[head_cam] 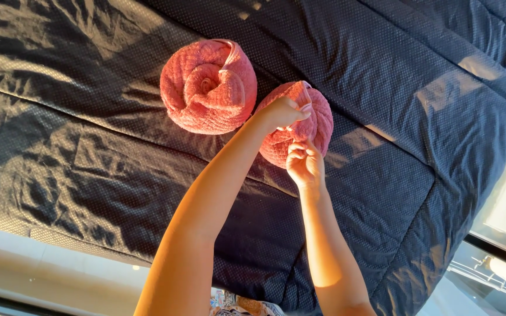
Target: Folding a pink towel into a decorative shape on a bed.
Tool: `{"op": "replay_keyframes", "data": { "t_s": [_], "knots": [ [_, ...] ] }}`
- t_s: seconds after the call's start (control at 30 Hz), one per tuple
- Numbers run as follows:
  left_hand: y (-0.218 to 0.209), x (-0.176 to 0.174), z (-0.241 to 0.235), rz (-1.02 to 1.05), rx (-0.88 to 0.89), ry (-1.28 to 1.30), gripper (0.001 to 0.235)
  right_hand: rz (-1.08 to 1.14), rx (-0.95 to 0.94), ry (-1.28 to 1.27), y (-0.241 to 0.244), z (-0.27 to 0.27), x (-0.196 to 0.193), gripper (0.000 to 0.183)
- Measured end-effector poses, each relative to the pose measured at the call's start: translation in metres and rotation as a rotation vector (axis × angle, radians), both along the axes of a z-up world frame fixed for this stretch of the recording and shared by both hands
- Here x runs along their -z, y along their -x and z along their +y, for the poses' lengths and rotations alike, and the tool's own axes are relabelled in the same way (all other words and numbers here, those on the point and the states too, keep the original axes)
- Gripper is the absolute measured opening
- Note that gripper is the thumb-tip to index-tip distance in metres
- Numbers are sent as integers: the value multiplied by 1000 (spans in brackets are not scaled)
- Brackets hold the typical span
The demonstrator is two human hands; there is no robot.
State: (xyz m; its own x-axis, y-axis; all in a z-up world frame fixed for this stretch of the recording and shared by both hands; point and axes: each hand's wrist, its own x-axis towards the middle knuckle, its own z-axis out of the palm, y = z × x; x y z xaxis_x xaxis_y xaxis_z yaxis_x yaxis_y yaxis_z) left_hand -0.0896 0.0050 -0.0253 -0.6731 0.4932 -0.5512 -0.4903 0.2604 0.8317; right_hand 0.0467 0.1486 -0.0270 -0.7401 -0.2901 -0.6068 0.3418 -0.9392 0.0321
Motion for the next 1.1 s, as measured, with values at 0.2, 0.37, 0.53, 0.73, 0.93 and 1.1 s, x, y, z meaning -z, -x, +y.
{"op": "replay_keyframes", "data": {
  "t_s": [0.2,0.37,0.53,0.73,0.93,1.1],
  "knots": [
    [-19,18,0,116,-190,-65,28,-2,61,25,-1,-8,-10,11],
    [-67,-56,-28,371,-319,256,36,-15,-14,-148,-17,-10,-32,27],
    [-132,-35,-37,436,-582,213,27,146,-292,-911,-73,-9,-32,58],
    [-200,-3,-57,337,-780,7,25,346,-533,-1320,-82,36,8,74],
    [-198,60,-137,-235,-1239,-348,31,-127,-324,-1108,-93,40,64,71],
    [-164,35,-163,-426,-1378,-498,30,-176,-220,-760,-56,31,41,80]
  ]
}}
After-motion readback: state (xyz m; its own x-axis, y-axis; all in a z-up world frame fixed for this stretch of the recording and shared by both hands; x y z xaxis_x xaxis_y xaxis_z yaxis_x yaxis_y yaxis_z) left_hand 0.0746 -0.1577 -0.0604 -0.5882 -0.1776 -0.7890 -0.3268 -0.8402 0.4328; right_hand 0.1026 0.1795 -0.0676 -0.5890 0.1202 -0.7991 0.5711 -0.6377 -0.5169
